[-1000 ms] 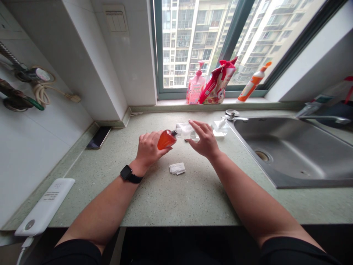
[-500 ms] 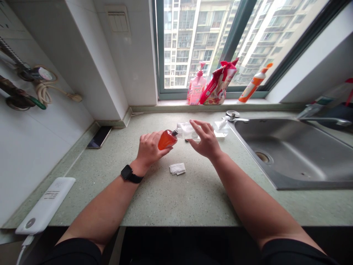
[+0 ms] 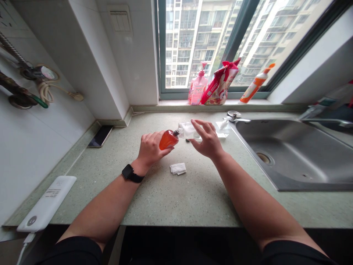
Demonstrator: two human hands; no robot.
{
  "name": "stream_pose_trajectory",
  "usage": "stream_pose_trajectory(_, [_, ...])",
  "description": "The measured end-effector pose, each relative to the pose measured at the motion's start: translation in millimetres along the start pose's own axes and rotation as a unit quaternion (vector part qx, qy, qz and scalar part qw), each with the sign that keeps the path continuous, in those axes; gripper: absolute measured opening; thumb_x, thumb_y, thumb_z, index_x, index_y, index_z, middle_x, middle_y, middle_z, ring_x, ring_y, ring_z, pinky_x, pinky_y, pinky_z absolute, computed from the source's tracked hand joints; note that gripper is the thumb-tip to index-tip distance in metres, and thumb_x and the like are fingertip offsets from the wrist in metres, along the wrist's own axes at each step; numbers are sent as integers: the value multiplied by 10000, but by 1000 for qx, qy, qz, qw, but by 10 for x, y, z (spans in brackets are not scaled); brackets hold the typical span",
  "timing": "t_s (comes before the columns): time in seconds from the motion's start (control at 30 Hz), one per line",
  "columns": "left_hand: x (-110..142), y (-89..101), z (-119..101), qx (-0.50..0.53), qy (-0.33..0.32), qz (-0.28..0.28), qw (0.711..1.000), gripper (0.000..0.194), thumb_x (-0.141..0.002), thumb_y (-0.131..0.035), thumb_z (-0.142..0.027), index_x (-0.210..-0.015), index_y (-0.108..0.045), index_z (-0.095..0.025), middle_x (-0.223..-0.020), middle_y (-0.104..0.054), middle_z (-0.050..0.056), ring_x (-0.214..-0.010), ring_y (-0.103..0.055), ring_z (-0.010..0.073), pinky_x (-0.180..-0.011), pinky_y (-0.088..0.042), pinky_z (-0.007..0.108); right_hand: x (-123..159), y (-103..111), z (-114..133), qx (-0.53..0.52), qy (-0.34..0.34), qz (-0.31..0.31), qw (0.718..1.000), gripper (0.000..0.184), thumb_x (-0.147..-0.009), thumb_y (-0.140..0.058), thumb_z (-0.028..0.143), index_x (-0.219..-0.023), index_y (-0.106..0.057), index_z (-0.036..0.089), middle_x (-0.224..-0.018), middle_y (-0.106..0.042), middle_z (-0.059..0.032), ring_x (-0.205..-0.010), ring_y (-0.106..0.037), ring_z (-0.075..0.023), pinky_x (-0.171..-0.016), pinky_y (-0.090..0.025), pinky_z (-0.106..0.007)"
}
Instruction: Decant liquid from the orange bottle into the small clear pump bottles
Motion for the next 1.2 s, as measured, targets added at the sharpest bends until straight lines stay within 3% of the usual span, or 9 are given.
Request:
stream_pose_trajectory(0.83, [13, 7, -9, 17, -5, -11, 1000, 750, -938, -699, -733, -1455, -639, -194, -1257, -793, 136, -1081, -726, 332, -980, -445, 476, -45, 73, 54, -10, 18, -4, 1000, 1022, -920, -730, 224, -1757, -180, 426, -1541, -582, -99, -1319, -580, -412, -1130, -503, -662])
stream_pose_trajectory(1.2, [5, 38, 3, 17, 6, -13, 1000, 745, -926, -716, -724, -1451, -643, -202, -1297, -782, 136, -1124, -713, 339, -999, -444, 470, -40, 61, -7, -43, -12, -7, 999, 917, -919, -769, 283, -1716, -331, 405, -1465, -627, -112, -1320, -594, -401, -1117, -540, -663])
Point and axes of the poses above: each hand's wrist, its own x-axis away from the middle knuckle, its own y-axis out of the back of the hand, z = x × y, the point moved 9 cm from there along -x, towards the middle knuckle
